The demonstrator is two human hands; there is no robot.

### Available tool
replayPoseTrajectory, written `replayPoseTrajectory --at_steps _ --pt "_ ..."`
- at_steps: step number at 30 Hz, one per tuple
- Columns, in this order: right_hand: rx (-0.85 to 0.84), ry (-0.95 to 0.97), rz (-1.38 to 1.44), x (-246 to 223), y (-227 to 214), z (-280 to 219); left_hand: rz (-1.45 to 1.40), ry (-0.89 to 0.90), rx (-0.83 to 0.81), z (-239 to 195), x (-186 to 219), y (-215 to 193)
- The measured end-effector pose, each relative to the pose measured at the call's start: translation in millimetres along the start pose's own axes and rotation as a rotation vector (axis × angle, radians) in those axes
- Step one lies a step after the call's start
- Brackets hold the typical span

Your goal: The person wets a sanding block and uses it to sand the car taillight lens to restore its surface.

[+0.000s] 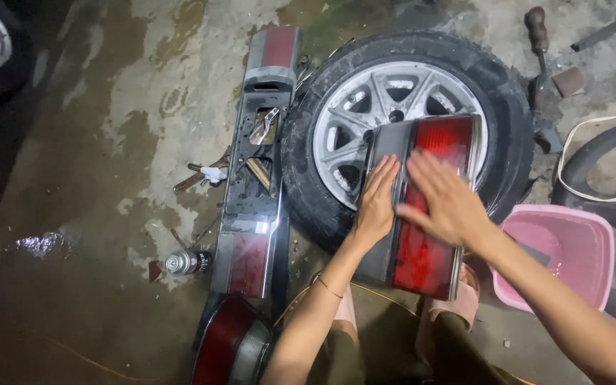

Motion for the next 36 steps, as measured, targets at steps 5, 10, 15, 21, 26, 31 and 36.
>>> replayPoseTrajectory --at_steps 5,10,15,21,26,31,36 --pt "0.036 0.046 -0.041 -11 -2 1 -0.061 0.021 0.028 7 9 -8" --pt "0.087 0.009 -0.080 -21 5 -44 -0.029 0.020 0.044 -5 0 3" --pt "-0.026 0.076 -0.085 1 21 19 -0.033 0.059 0.084 -8 -9 4" --pt "-0.048 -0.006 -0.041 -22 3 -39 0.036 0.071 0.067 -7 -5 5" --pt "-0.027 -0.269 -0.141 -32 10 -113 -0.039 -0.061 -0.048 0 1 -1" --pt "-0.064 -0.135 0.083 8 1 -35 0.055 0.083 0.054 -3 0 0" --pt "-0.100 0.121 0.038 46 3 26 0.057 0.070 0.032 -2 -2 1"
Point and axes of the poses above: each hand's wrist, its own z-axis towards the middle knuckle, its own y-axis out of the palm, x = y × z, the point moved 4 cm from there along z, towards the middle knuckle, and after that the axes turned 14 degrees about y, right-handed, at the moved point
